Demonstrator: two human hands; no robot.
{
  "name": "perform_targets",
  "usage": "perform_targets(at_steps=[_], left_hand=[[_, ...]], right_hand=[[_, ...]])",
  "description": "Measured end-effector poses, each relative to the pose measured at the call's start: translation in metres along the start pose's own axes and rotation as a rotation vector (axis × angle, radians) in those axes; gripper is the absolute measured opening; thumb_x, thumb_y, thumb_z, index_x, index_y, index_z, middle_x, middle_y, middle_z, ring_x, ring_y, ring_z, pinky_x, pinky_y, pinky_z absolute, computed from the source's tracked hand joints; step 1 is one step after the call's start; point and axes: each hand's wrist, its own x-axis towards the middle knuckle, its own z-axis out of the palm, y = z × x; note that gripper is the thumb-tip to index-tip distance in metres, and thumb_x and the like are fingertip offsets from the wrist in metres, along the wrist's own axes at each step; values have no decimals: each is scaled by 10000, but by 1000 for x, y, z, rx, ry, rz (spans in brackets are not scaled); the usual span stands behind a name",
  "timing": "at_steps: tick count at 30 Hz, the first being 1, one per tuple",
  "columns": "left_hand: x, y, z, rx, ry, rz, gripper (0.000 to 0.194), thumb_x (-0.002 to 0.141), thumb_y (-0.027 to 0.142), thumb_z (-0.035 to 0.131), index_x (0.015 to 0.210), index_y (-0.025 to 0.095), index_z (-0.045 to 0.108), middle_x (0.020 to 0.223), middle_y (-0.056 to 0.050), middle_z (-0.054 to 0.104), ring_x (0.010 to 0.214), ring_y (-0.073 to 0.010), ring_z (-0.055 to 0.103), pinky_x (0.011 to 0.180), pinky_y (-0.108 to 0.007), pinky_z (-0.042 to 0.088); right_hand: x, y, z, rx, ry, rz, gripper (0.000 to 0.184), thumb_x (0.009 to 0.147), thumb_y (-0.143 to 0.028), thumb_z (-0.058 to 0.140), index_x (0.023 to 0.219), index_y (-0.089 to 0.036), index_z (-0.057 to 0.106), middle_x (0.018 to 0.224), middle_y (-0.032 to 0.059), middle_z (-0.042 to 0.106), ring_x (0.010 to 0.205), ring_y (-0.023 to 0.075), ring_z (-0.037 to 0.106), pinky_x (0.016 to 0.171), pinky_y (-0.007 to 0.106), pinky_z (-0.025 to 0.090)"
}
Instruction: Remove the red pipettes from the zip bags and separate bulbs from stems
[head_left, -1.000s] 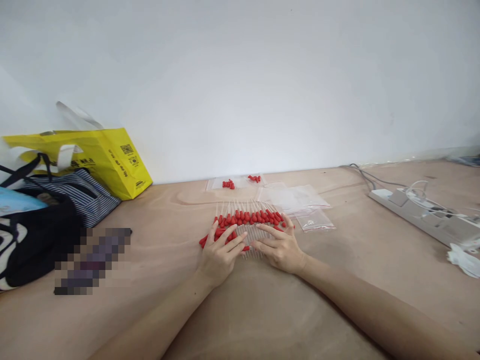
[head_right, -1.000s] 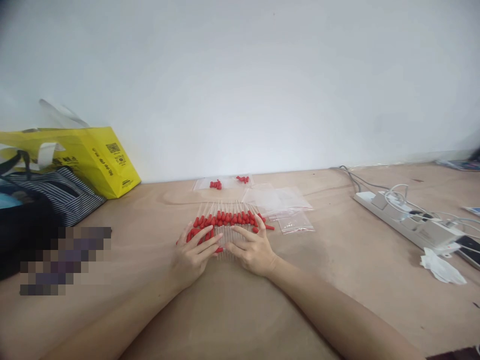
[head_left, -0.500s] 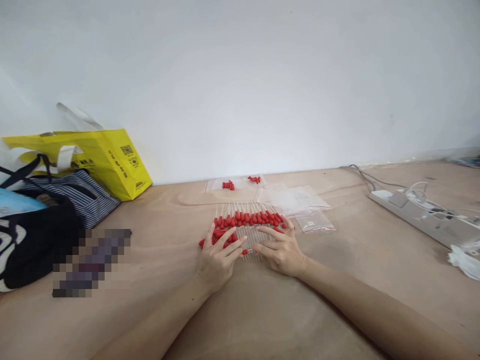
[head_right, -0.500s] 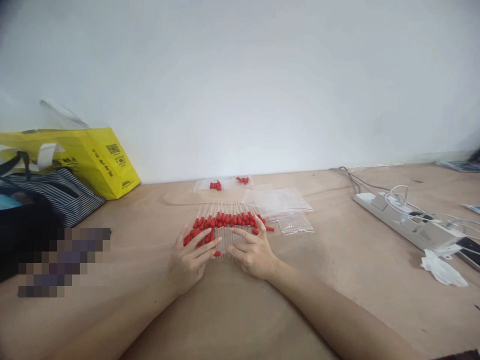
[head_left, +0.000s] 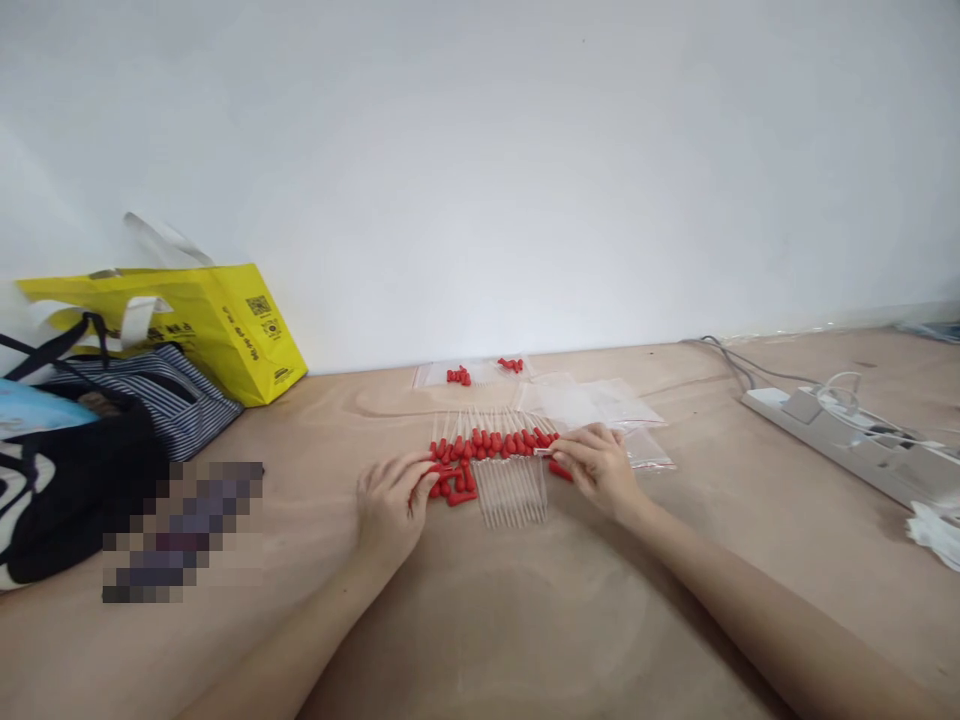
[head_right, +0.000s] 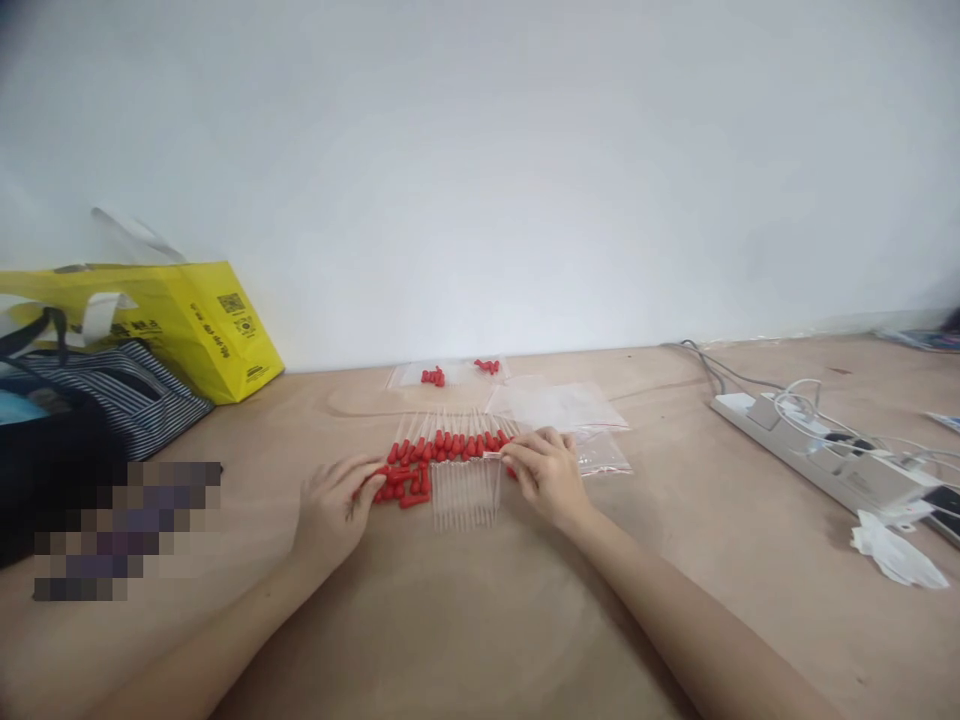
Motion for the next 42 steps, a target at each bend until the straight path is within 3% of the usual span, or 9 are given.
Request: perform_targets(at_steps=[3,7,10,12,19,23,29,35,42], left_hand=[[4,-15,3,-35,-56,-150,295,833,351,396,856,186,640,786,-70,615,747,-190,549,681,-308,412],[7,-27,8,-94,-161,-410,298,773,400,439,897,175,589,724,-34,590,681,-170,547,630,-270,420],[8,-32,11,-140,-239,-632,295,728,433,468,859,177,532,662,1,577,564,-136,528,537,-234,400],[8,-32,13,-151,-269,-681,275,714,439,473,800,180,507,641,10,573,535,-123,517,519,-223,389],[6,-32,11,-191,-428,-628,329,715,493,434,687,189,555,635,-11,624,581,-150,567,545,-233,398],[7,-31,7,-188,-441,-599,370,759,465,365,697,193,607,675,-23,657,651,-170,602,560,-229,397],[6,-31,3,-65,-451,-554,403,751,450,388,515,174,563,510,-15,564,550,-156,540,497,-225,301],[5,-37,4,-58,-448,-581,377,775,437,358,703,199,642,677,-36,662,657,-187,606,537,-233,368],[5,-41,6,-35,-422,-581,374,782,426,353,714,209,649,699,-45,673,686,-202,618,540,-238,383]], right_hand=[[4,6,0,17,-135,149,220,823,-248,443,765,-214,652,706,39,628,685,159,536,626,262,356],[-1,-2,4,121,-344,260,192,780,-164,443,715,-200,620,663,13,635,598,134,557,543,220,348],[-8,-9,8,95,-358,310,184,722,-83,441,798,-173,582,673,26,636,602,145,566,525,218,338],[-11,-12,10,50,-331,320,202,699,-40,413,789,-164,545,655,37,622,607,155,565,514,222,329],[-14,-15,22,61,-277,287,183,676,-19,412,741,-161,509,692,53,601,621,149,556,559,232,368],[-13,-17,29,103,-263,237,164,678,-25,444,711,-160,531,747,62,587,703,151,550,622,235,403],[-11,-23,31,195,-207,188,162,735,-60,446,763,-153,576,762,57,593,719,147,562,654,244,432],[-9,-18,28,232,-165,133,147,762,-98,457,776,-162,588,760,45,599,699,139,567,631,241,434],[14,12,26,74,-81,145,138,773,-201,493,766,-196,630,738,45,599,732,166,532,649,270,382]])
